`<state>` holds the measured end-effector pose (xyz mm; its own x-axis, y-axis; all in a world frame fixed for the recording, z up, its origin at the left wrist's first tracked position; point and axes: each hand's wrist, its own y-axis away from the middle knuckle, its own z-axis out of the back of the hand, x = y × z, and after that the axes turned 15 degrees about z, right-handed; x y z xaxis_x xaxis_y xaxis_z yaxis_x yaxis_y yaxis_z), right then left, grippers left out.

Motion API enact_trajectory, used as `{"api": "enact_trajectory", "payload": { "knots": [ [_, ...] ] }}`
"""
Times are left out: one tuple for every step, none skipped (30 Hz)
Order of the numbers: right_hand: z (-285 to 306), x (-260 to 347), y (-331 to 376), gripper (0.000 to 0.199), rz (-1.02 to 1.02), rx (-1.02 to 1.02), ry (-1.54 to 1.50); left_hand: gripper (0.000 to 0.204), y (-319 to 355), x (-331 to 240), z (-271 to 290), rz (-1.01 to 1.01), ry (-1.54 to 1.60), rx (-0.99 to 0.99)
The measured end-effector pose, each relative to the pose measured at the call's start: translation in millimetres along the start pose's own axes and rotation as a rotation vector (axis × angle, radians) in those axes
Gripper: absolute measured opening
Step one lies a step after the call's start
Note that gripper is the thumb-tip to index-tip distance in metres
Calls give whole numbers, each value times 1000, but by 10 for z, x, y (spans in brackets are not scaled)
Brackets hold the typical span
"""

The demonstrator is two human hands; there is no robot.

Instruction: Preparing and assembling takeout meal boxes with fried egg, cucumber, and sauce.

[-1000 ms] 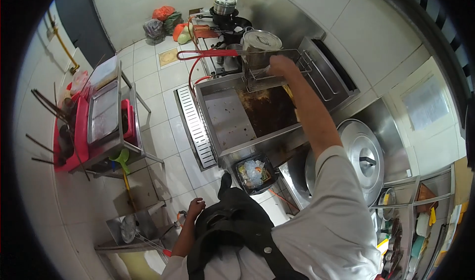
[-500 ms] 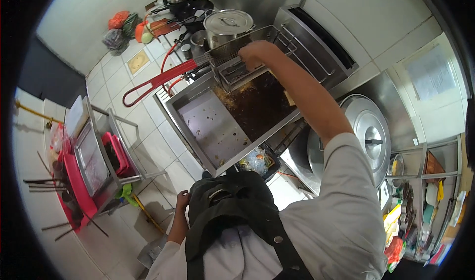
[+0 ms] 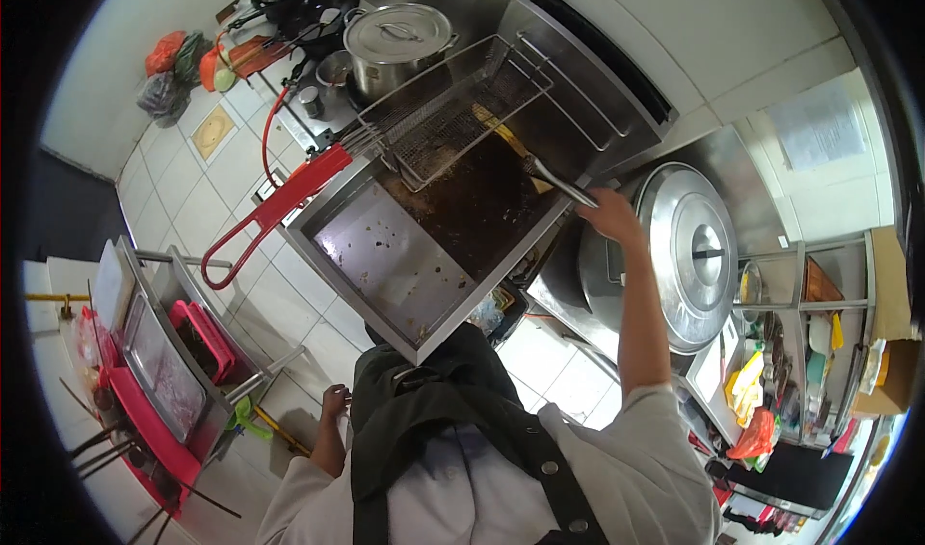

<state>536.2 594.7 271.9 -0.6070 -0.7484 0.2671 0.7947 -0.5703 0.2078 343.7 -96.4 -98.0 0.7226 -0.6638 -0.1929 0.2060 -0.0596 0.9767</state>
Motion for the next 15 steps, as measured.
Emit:
{"api": "enact_trajectory", "payload": {
  "knots": [
    [-131, 16, -173, 43, -71, 66, 73, 31, -57, -2, 59, 30, 17, 24],
    [-247, 66, -292, 40, -148, 126, 154, 30, 8, -131, 39, 54, 26, 2],
    [-345, 94, -372, 40, -153, 123, 155, 31, 58, -219, 43, 22, 46, -23],
    [-433, 108, -437, 36, -175, 116, 203, 32, 109, -314, 44, -13, 56, -49],
    [-505, 129, -497, 33, -192, 108, 251, 32, 191, -412, 31, -48, 71, -77],
    [-574, 160, -562, 33, -188, 105, 254, 33, 326, -514, -15, -53, 79, -107],
    [-626, 197, -620, 37, -186, 143, 249, 33, 391, -533, 0, -54, 86, -111],
    [-670, 212, -654, 41, -190, 181, 244, 35, 425, -556, 9, -59, 86, -108],
    [-712, 210, -679, 41, -189, 180, 244, 37, 448, -584, 0, -64, 85, -104],
    [-751, 201, -693, 42, -177, 230, 237, 37, 472, -595, -25, -65, 85, -103],
    [-737, 275, -715, 42, -156, 284, 230, 35, 465, -520, -21, -68, 116, -113],
    [-711, 324, -697, 42, -149, 286, 232, 34, 460, -440, -20, -71, 147, -122],
    [-675, 364, -644, 44, -137, 286, 206, 34, 446, -375, -6, -69, 154, -124],
    [-618, 426, -591, 45, -124, 287, 178, 34, 379, -268, 43, -48, 150, -106],
    [-591, 410, -540, 45, -121, 292, 179, 35, 345, -192, 47, -26, 143, -84]
  ]
}}
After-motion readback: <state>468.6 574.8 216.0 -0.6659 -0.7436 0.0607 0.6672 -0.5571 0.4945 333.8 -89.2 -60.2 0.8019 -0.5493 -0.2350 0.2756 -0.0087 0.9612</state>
